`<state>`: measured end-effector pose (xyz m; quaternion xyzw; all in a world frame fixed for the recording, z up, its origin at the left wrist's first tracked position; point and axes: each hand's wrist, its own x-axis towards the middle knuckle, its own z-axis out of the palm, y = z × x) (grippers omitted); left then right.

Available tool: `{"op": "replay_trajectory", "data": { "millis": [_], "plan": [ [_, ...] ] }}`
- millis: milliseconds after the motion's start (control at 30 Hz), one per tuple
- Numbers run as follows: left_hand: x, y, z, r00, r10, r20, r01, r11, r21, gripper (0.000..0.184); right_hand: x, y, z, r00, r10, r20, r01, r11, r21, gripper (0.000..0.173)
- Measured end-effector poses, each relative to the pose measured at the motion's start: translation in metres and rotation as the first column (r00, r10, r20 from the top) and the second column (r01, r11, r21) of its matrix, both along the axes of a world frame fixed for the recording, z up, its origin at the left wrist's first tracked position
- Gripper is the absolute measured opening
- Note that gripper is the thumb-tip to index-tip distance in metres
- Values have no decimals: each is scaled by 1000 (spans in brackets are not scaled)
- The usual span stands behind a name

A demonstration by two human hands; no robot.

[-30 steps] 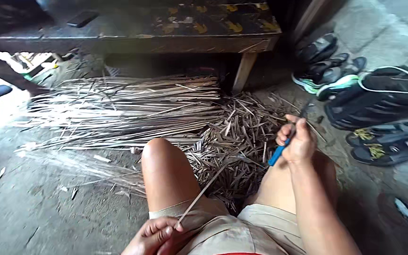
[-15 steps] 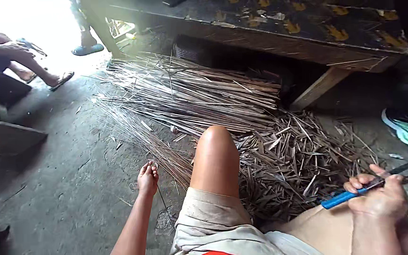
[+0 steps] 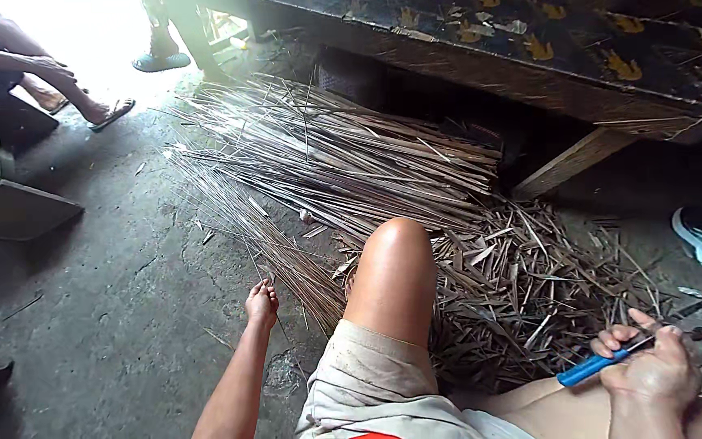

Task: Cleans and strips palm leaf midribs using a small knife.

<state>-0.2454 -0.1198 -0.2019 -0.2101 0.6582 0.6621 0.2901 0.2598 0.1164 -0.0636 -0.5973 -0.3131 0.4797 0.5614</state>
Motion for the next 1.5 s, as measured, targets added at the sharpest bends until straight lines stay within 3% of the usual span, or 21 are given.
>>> {"op": "replay_trajectory", "data": {
  "millis": [233, 500, 567, 633, 767, 867, 967, 1033, 1200, 1300, 1500],
  "plan": [
    [-21, -7, 3, 974, 218, -70, -214, 975, 55, 19, -2, -2, 2, 1000, -11, -16, 11, 1000, -7, 47],
    [-29, 1, 3, 982, 169, -85, -165, 985, 48, 24, -4, -2, 0, 994, 86, -69, -87, 996, -7, 38],
    [-29, 10, -1, 993, 101, -68, -100, 995, 11, 28, -5, -2, 1, 992, 93, -85, -95, 995, -24, 36],
    [-28, 17, -3, 995, -93, -20, 89, 984, -157, 42, -3, -1, -1, 986, 119, -117, -123, 992, -26, 41],
    [-7, 27, 0, 866, -500, -19, 427, 758, -493, 45, -8, -4, 8, 956, 230, -182, -257, 956, -140, 56],
    [16, 31, 11, 736, -669, -104, 528, 664, -530, 47, -15, -17, 42, 932, 358, -59, -359, 890, -281, 34],
    [32, 31, 15, 675, -723, -149, 582, 646, -493, 44, 0, -31, 70, 857, 515, -1, -489, 812, -319, 37],
    [40, 30, 16, 660, -734, -160, 600, 643, -476, 41, 20, -46, 87, 840, 543, 8, -524, 815, -245, 37],
    [51, 32, 38, 671, -711, -212, 560, 672, -485, 37, 83, -108, 121, 804, 454, 384, -379, 889, -258, 37],
    [54, 37, 55, 659, -704, -264, 552, 692, -465, 34, 108, -139, 115, 802, 366, 472, -227, 918, -325, 36],
    [77, 46, 91, 620, -703, -349, 565, 708, -424, 24, 104, -160, 75, 894, 287, 344, -166, 926, -340, 30]
  ]
}}
